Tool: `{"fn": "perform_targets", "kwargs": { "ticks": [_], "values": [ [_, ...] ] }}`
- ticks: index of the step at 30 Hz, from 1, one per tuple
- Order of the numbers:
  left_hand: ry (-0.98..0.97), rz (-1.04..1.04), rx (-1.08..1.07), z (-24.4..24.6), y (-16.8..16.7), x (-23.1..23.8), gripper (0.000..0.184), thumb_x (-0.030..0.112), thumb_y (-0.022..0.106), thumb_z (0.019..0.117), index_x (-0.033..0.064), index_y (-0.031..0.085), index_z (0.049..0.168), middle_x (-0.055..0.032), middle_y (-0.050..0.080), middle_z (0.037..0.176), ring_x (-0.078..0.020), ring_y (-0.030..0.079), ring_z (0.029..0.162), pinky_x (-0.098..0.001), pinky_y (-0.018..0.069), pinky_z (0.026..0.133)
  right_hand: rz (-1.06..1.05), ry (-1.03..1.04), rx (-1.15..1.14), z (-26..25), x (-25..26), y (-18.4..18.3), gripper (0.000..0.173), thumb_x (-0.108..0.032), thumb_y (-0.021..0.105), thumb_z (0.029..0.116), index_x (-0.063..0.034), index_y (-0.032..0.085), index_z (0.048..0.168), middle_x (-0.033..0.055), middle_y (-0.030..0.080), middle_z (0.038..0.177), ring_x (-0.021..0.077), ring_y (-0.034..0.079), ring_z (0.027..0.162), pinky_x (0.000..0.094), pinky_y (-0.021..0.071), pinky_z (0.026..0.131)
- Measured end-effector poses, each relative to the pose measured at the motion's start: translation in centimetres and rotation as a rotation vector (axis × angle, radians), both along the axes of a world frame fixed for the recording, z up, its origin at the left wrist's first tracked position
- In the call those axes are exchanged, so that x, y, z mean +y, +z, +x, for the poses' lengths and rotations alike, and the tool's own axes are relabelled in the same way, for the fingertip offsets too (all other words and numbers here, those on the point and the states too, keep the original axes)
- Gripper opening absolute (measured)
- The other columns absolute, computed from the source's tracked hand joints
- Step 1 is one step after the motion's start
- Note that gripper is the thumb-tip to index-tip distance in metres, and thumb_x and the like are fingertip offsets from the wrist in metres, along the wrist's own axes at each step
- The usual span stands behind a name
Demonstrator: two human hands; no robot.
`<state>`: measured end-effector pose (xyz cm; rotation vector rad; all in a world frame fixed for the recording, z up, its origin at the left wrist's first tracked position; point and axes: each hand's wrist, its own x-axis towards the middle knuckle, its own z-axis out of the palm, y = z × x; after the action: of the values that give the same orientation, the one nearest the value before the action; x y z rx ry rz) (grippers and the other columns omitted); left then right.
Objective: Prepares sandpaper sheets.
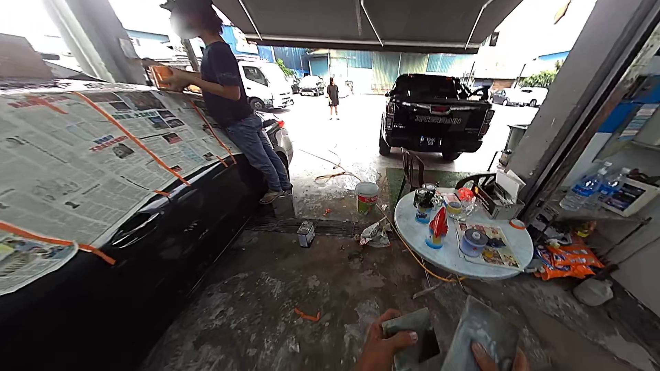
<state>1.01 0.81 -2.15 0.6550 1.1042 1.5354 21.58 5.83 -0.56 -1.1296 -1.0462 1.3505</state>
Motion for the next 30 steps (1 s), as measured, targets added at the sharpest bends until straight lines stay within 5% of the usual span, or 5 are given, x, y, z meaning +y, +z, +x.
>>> {"fn": "perform_targets", "kwargs": {
  "ticks": [5,10,22,27,30],
  "values": [
    [-0.398,0.228,-0.078,1.5,0.3,-0.8,0.065,0.003,0.051,0.0888,0.0001,0.034,0.151,-0.0069,0.058,0.137,-0.0106,0.058,0.12,-0.0335,0.049,0.103,-0.061,-0.054,-0.27,-1.6,-0.2,-0.2,0.092,-0.015,0.088,0.0759,0.0058,0.034,0.147,0.024,0.061,0.123,0.0238,0.067,0.104,0.0401,0.0585,0.09],
    [-0.423,0.342,0.142,1.9,-0.2,-0.7,0.084,0.006,0.062,0.0858,-0.0088,0.021,0.157,-0.0178,0.043,0.155,-0.0134,0.048,0.138,-0.033,0.0396,0.116,0.106,-0.129,-0.443,-2.5,-1.0,0.2,0.098,-0.025,0.089,0.0747,0.0088,0.032,0.148,0.0272,0.059,0.128,0.0263,0.064,0.112,0.0422,0.0534,0.098],
    [-0.303,0.463,0.339,2.9,0.7,0.6,0.095,0.018,0.076,0.0845,-0.0177,0.02,0.153,-0.0276,0.043,0.152,-0.0181,0.049,0.139,-0.0326,0.0381,0.118,0.281,-0.229,-0.513,-3.8,-1.9,0.8,0.087,-0.028,0.086,0.0778,0.0139,0.039,0.138,0.0227,0.066,0.113,0.0179,0.068,0.1,0.037,0.0561,0.091],
    [-0.314,0.377,0.278,2.1,1.6,0.9,0.092,0.018,0.083,0.0803,-0.0147,0.031,0.149,-0.013,0.06,0.138,-0.0055,0.06,0.122,-0.0258,0.0471,0.109,0.283,-0.025,-0.362,-3.9,-2.7,0.2,0.085,-0.016,0.084,0.0782,0.0172,0.034,0.138,0.0198,0.065,0.114,0.0095,0.068,0.101,0.0272,0.057,0.092],
    [-0.362,0.343,0.233,1.7,1.1,0.6,0.081,0.023,0.081,0.0824,-0.0127,0.041,0.143,-0.0081,0.065,0.129,-0.0039,0.062,0.117,-0.0261,0.0491,0.106,0.218,-0.016,-0.415,-2.8,-1.4,1.0,0.087,-0.018,0.087,0.0756,0.0134,0.037,0.14,0.0214,0.065,0.115,0.0162,0.068,0.101,0.0353,0.0576,0.091]
  ]
}}
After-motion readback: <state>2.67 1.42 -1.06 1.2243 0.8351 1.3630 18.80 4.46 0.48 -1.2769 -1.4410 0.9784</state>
